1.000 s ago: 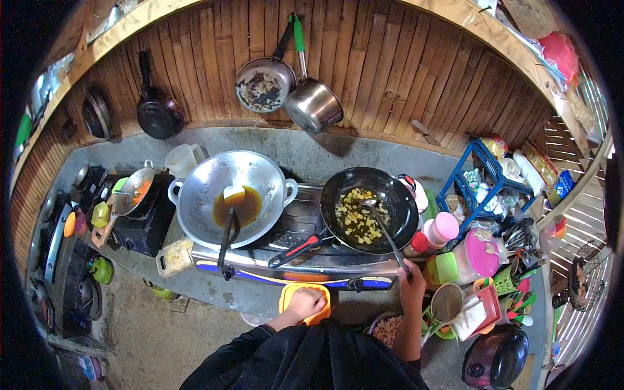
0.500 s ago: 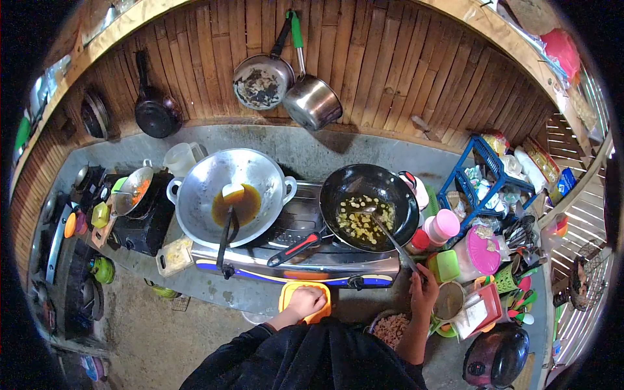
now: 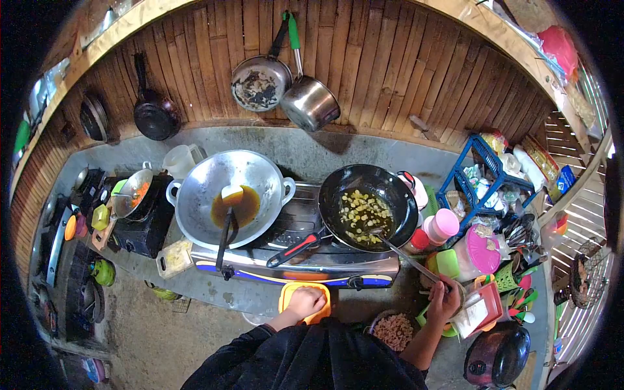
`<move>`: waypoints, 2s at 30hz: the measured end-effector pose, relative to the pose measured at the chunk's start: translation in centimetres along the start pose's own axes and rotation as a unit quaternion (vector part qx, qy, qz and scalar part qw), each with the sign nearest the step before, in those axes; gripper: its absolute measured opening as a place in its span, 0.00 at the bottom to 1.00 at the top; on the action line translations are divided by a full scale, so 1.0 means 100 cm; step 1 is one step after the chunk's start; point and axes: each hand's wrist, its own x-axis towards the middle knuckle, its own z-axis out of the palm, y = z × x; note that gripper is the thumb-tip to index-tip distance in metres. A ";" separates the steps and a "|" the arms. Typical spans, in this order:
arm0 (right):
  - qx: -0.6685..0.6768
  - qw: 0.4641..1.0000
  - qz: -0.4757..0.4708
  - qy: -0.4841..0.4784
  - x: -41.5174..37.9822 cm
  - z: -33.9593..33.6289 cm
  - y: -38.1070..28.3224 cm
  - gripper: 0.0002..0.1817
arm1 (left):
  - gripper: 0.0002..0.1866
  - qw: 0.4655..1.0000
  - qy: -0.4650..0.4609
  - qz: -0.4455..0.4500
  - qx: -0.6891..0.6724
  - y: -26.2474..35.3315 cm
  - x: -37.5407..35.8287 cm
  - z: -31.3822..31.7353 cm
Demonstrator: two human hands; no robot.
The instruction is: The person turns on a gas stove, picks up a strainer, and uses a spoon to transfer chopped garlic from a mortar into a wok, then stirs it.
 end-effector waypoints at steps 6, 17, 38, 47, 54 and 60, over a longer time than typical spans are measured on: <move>-0.029 0.999 0.023 0.007 0.002 0.006 -0.007 0.09 | 0.12 1.000 -0.011 -0.006 0.020 0.001 0.000 -0.002; -0.069 0.994 0.072 -0.053 -0.001 0.044 0.037 0.16 | 0.13 0.999 -0.012 -0.008 0.029 -0.002 -0.002 0.003; 0.065 0.987 0.146 0.004 0.005 0.035 0.003 0.11 | 0.13 1.000 -0.011 -0.004 0.012 0.000 0.000 -0.001; 0.053 0.991 0.075 0.096 0.006 0.011 0.004 0.08 | 0.12 0.998 -0.035 -0.009 0.042 -0.001 -0.001 -0.001; 0.051 0.993 0.063 0.090 0.005 0.016 0.025 0.07 | 0.12 0.999 -0.037 -0.005 0.027 -0.003 -0.002 -0.001; -0.008 0.993 0.113 -0.027 0.008 0.037 0.021 0.10 | 0.13 0.999 -0.032 0.001 0.034 -0.007 -0.004 0.003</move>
